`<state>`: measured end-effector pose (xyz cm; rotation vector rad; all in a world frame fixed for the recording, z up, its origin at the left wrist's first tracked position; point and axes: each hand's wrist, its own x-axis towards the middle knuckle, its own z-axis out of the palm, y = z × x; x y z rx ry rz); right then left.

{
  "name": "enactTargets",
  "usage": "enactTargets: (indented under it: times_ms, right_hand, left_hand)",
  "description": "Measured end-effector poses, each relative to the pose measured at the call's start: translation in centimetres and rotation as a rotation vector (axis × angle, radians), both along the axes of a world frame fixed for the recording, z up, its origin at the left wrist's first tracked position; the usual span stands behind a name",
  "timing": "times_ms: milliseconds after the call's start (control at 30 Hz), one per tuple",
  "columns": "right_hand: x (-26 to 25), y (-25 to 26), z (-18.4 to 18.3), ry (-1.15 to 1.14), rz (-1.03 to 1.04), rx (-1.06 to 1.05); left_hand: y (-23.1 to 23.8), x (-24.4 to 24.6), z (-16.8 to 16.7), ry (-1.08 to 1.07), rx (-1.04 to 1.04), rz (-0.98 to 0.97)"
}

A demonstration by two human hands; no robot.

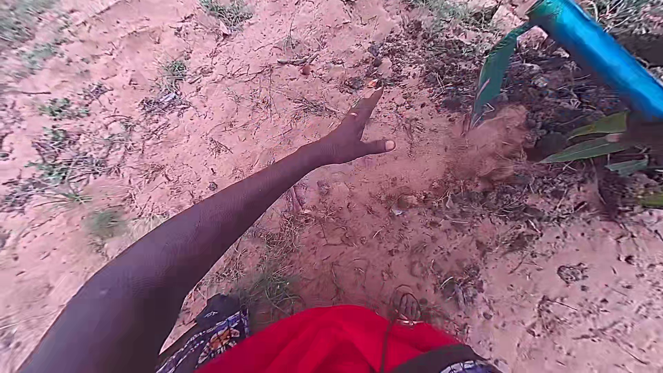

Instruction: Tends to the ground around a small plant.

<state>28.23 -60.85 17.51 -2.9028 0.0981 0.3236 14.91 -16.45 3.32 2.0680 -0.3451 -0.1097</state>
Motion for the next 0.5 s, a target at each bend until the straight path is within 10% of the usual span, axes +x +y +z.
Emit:
enactTargets:
  times_ms: [67,200,500]
  right_hand:
    - [-1.0,0.7,-2.3,-0.058,0.347,0.280]
    - [-6.7,17.4,-5.9,0.196,0.427,0.448]
    - [-12.9,39.1,-19.8,0.417,1.032,0.305]
  left_hand:
    - [-1.9,0.9,1.9,-0.082,-0.304,0.112]
    - [-1.5,-1.6,3.4,-0.324,-0.728,0.600]
    - [15.6,-13.7,-4.6,-0.098,-0.408,1.350]
